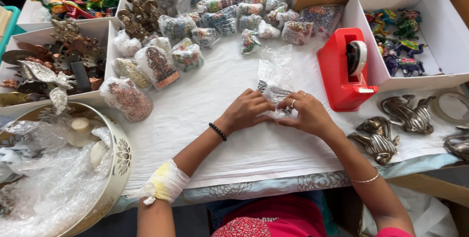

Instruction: The person wraps small decorative figurines in bubble wrap and secures them with clear tape. They handle multiple items, including a pink figurine and a dark rectangular ornament, placing the wrapped items on the table.

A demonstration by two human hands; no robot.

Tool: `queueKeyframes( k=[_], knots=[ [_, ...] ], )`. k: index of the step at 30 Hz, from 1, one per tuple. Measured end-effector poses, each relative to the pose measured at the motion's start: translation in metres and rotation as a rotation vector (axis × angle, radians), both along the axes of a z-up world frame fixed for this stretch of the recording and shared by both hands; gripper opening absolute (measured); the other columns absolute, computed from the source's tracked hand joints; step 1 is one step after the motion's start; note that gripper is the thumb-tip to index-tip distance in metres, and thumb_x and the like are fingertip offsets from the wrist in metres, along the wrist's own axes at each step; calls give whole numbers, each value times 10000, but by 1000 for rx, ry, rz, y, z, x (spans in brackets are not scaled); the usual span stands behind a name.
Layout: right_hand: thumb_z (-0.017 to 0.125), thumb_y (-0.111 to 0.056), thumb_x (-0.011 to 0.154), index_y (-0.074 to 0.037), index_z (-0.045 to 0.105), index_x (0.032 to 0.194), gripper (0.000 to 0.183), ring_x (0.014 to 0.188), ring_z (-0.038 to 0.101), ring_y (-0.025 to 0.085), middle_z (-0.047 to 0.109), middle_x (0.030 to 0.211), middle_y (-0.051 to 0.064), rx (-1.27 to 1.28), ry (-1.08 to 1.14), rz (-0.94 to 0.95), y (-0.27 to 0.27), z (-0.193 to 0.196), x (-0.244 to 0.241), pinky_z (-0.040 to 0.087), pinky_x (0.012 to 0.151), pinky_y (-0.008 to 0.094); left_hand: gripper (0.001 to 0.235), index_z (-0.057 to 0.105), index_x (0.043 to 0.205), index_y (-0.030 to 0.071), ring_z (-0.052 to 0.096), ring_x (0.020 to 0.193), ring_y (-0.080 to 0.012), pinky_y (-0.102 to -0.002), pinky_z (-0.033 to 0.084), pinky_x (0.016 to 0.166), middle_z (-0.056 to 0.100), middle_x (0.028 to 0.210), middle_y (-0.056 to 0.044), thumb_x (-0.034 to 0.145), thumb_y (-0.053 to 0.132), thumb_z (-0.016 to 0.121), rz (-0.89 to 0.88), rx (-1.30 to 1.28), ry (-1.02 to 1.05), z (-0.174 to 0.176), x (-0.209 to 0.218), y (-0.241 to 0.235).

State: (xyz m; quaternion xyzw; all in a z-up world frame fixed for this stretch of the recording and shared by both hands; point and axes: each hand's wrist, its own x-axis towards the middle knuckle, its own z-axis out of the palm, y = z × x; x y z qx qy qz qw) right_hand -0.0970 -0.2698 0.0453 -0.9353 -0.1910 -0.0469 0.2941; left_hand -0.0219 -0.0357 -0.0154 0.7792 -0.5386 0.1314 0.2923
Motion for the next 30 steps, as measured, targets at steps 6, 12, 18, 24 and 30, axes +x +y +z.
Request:
queueKeyframes(
  k=[6,12,18,24,30],
  knots=[
    [895,-406,648,-163,780,983,430,994,638,280,710,1054,19,-150,-40,120,-1,6,-2,510,891,412,383,722,1134,129,650,1036,-214,-386,489,960,715,1067,-22,854,379,799,-141,62,66,35,-7,9],
    [880,-429,695,-145,779,961,402,973,651,276,695,1020,48,-143,-73,108,2,3,-2,517,868,419,294,734,1095,146,662,1074,-214,-371,505,974,723,1102,-3,875,322,818,-124,45,34,17,-1,7],
    [851,-402,767,-104,767,1082,442,757,675,177,675,894,63,107,193,-20,1,-9,1,553,686,319,210,707,1023,131,681,1058,-213,-337,574,943,695,1084,-25,872,212,829,-138,-115,55,21,-7,4],
    [864,-258,790,-52,683,1076,396,826,641,122,690,961,6,444,335,-46,-11,-37,9,572,715,293,286,659,1175,171,678,1143,-221,-327,616,962,668,1170,-31,934,154,811,-65,-199,-32,15,-8,1],
    [814,-75,867,-41,554,1265,477,1059,620,123,650,1186,52,820,148,-13,-9,-30,20,519,869,284,893,302,1492,122,710,1041,-225,-366,593,903,710,1118,-90,823,305,866,-10,-347,527,29,3,-2]
  ],
)
